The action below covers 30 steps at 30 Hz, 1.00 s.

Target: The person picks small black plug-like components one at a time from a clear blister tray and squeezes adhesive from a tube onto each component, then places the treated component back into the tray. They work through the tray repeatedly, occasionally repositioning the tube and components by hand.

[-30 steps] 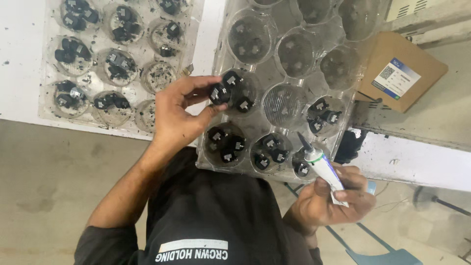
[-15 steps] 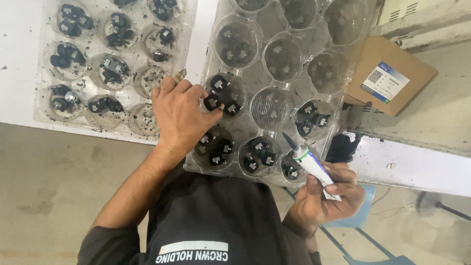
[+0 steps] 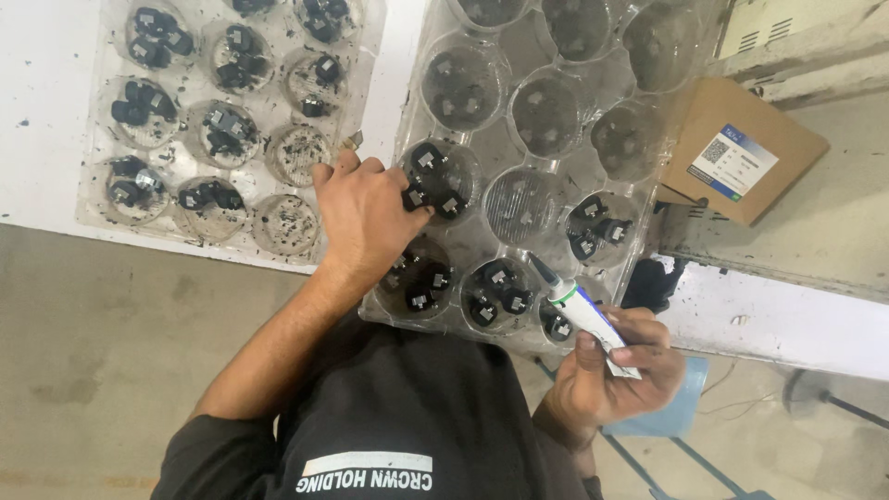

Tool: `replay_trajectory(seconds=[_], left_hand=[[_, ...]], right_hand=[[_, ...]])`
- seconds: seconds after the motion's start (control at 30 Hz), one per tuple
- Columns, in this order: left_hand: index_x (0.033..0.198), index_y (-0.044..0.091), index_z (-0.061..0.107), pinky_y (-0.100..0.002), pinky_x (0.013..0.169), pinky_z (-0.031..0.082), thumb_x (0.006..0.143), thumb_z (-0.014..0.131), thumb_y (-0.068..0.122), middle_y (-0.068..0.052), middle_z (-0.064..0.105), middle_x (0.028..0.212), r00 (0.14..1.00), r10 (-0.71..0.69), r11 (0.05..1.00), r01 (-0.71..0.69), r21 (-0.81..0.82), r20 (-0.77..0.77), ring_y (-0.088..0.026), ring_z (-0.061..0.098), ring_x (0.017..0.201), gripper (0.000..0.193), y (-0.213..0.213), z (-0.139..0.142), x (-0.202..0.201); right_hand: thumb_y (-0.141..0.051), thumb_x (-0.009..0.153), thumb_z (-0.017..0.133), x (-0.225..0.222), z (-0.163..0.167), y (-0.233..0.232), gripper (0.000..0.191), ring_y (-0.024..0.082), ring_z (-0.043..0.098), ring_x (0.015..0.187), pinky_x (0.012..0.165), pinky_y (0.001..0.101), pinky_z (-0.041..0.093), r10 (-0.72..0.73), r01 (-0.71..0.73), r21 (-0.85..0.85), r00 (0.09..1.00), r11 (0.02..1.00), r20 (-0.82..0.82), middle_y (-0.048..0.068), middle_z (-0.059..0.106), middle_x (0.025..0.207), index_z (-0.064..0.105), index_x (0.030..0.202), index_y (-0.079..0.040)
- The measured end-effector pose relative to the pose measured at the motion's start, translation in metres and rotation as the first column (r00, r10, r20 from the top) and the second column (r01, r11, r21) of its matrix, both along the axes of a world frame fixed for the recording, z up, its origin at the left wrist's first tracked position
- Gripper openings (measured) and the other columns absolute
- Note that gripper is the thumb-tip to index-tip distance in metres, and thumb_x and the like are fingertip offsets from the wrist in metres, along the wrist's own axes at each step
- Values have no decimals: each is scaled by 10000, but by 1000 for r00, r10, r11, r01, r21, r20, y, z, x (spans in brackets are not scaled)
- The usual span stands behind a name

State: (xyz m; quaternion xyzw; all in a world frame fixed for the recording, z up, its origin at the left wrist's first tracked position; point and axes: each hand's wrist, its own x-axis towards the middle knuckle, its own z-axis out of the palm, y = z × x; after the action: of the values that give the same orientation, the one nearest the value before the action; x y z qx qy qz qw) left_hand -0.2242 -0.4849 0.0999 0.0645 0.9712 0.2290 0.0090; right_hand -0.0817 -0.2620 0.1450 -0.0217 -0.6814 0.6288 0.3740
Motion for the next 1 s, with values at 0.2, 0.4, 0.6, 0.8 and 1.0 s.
replay_trajectory(seconds=[0.2,0.4,0.6,0.8,1.0], left_hand=[[979,123,812,-505,788,493,636,925,466,-94,711,816,997,-64,996,66,57,-42,-318,660,893,498,-16,21,4],[1144,124,762,-391,653,527,853,902,308,-32,744,868,982,147,965,-116,237,-120,-239,699,745,371,-107,3,-2],[1101,108,762,-433,687,542,871,862,224,-59,761,908,943,317,945,-305,122,-99,-297,706,796,276,-203,-83,-8],[1048,155,785,-458,770,560,743,719,61,-100,725,1070,978,210,978,-210,13,-10,-334,687,940,326,-238,-148,18],[1060,152,727,-462,790,561,731,699,20,-83,705,1106,992,128,988,-127,84,-14,-344,684,976,355,-227,-154,31]], right_hand=[[38,931,825,2,-5,-6,365,199,598,889,852,286,541,-31,31,-6,1000,999,0,116,608,948,496,1025,-90],[91,916,808,2,-12,-14,370,184,557,909,850,268,489,-19,20,-49,999,999,25,101,591,967,485,986,-78],[105,913,783,-2,-14,-29,355,198,564,938,896,304,508,27,-25,-42,999,999,46,106,596,981,482,974,-73],[86,904,784,-8,-13,-43,344,193,574,894,835,289,490,76,-75,-16,994,997,74,111,604,954,491,974,-82],[90,900,794,-4,-15,-48,350,189,577,883,869,291,474,66,-69,23,993,997,96,99,600,937,498,973,-82]])
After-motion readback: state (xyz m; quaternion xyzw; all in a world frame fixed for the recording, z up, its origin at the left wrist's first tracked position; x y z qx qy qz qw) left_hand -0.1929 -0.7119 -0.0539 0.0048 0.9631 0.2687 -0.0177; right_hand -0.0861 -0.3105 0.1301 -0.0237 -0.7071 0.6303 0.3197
